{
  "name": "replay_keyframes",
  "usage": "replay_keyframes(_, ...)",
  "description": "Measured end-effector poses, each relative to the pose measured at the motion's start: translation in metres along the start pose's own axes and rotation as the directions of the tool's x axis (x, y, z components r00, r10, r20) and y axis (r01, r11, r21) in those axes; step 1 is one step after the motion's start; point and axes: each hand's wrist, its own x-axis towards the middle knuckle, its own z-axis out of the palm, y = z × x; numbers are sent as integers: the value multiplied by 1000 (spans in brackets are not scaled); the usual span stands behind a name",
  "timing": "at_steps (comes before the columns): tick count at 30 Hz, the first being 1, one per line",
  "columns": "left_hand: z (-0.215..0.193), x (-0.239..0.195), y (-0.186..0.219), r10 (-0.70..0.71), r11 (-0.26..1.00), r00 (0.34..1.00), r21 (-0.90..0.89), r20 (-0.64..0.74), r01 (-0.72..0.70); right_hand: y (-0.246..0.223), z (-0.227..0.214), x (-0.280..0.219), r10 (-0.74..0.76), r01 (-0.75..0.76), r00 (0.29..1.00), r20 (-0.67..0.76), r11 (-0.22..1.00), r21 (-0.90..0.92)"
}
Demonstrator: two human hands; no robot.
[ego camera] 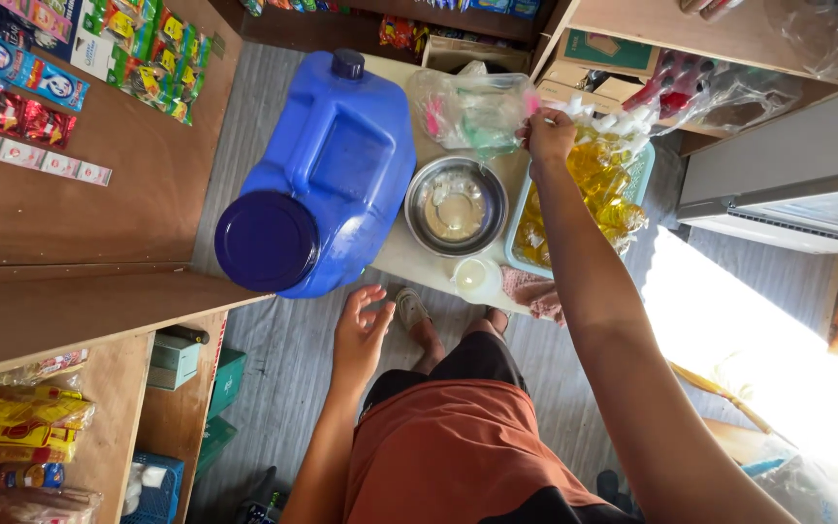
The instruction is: The person pours oil into a plastic bag, seals the bag with a twist-tie, and places it into a larger container.
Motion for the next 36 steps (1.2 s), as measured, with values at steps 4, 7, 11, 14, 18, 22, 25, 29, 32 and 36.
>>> replay_keyframes(4, 6, 4, 0, -58, 998, 998, -37, -18, 58, 7, 4, 30, 16, -19, 998, -53, 998, -55)
replay_keyframes(7, 18, 12, 3, -91, 996, 995, -22, -32, 91, 7, 10, 37, 46, -55, 996, -80, 992, -112)
replay_keyframes(11, 35, 20, 0, -64, 998, 997, -19, -33, 63, 16, 12, 40, 67, -85, 992, -102, 981, -176)
replay_keyframes(14, 49, 27, 5, -48, 998, 999, -35, -25, 47, 27, 6, 51, 86, -101, 992, -90, 977, -185)
replay_keyframes(18, 62, 31, 8, -54, 997, 998, -47, -8, 54, 25, -2, 52, 138, -141, 990, -33, 945, -296)
replay_keyframes(22, 67, 35, 15, -70, 996, 997, -56, 19, 71, -17, 1, 27, 163, -139, 987, 4, 855, -500)
replay_keyframes(25, 70, 37, 16, -83, 995, 996, -61, 40, 85, -23, -2, 29, 169, -88, 983, 72, 776, -624)
replay_keyframes(29, 70, 36, 20, -86, 994, 996, -62, 34, 88, -22, -8, 31, 82, 80, 980, 180, 671, -737)
replay_keyframes(32, 69, 34, 20, -85, 995, 996, -52, 28, 86, 28, -27, 70, 25, 196, 965, 262, 596, -779)
replay_keyframes(36, 64, 29, 13, -85, 996, 996, -37, 22, 86, 36, -26, 69, -14, 341, 927, 374, 441, -830)
